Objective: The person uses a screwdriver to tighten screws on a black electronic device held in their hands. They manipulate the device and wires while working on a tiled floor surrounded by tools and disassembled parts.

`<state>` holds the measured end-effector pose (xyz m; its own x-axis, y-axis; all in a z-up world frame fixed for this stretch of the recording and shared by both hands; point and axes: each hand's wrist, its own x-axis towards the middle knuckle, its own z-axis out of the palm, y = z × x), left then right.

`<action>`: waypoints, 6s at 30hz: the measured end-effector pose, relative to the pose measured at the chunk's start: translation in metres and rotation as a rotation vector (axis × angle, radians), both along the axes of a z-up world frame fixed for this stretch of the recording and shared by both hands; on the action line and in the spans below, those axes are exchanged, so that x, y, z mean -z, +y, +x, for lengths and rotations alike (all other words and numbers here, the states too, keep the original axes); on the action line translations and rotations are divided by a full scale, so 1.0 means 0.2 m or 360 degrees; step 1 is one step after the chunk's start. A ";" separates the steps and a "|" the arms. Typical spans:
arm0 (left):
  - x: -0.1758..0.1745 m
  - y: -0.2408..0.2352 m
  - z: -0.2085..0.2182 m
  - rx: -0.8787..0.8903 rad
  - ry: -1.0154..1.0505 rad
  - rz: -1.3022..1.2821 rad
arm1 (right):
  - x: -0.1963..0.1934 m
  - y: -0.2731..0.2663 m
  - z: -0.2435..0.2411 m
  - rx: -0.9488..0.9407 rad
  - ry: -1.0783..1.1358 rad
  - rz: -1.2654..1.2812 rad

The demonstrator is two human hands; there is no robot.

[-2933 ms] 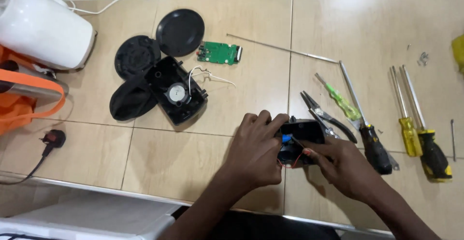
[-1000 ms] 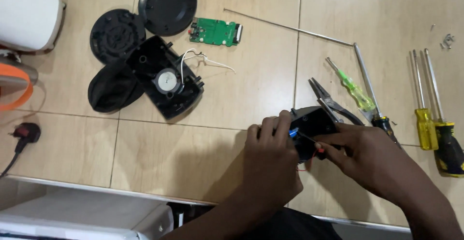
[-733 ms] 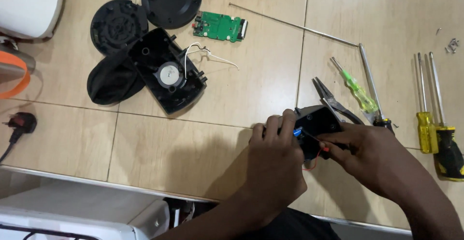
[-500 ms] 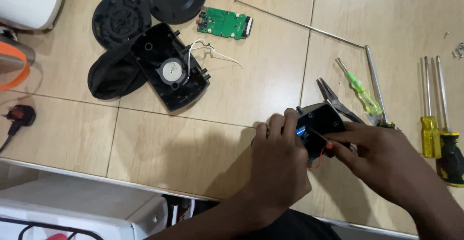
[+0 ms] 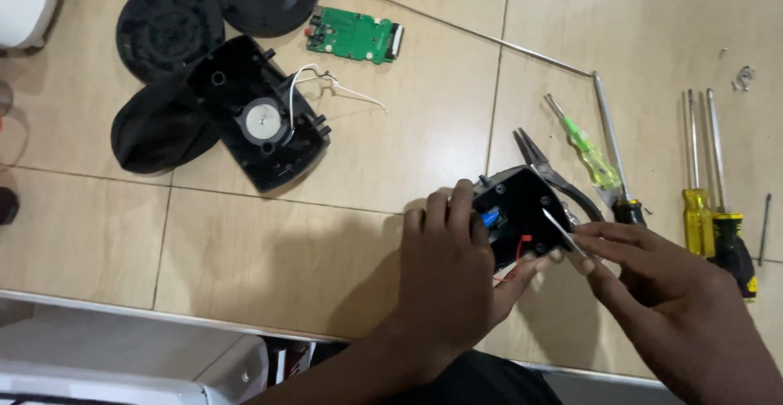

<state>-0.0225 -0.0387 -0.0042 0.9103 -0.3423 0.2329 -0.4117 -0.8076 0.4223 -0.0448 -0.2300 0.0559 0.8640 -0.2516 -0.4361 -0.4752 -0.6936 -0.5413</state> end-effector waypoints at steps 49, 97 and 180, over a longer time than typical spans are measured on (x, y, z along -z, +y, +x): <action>0.08 0.04 -0.06 0.0185 0.0326 -0.0215 | 0.09 0.08 0.20 -0.0902 -0.0035 -0.0547; 0.09 -0.01 -0.06 0.0011 0.0362 -0.0121 | 0.06 0.02 0.24 -0.1034 -0.0207 -0.0497; 0.13 0.01 0.05 0.0017 -0.0113 -0.0125 | 0.23 0.34 -0.04 0.0568 -0.1299 0.0367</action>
<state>-0.0127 -0.0358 -0.0297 0.8870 -0.3299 0.3230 -0.4511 -0.7687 0.4535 -0.0519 -0.1624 0.0106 0.8137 -0.5449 0.2024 -0.0498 -0.4124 -0.9097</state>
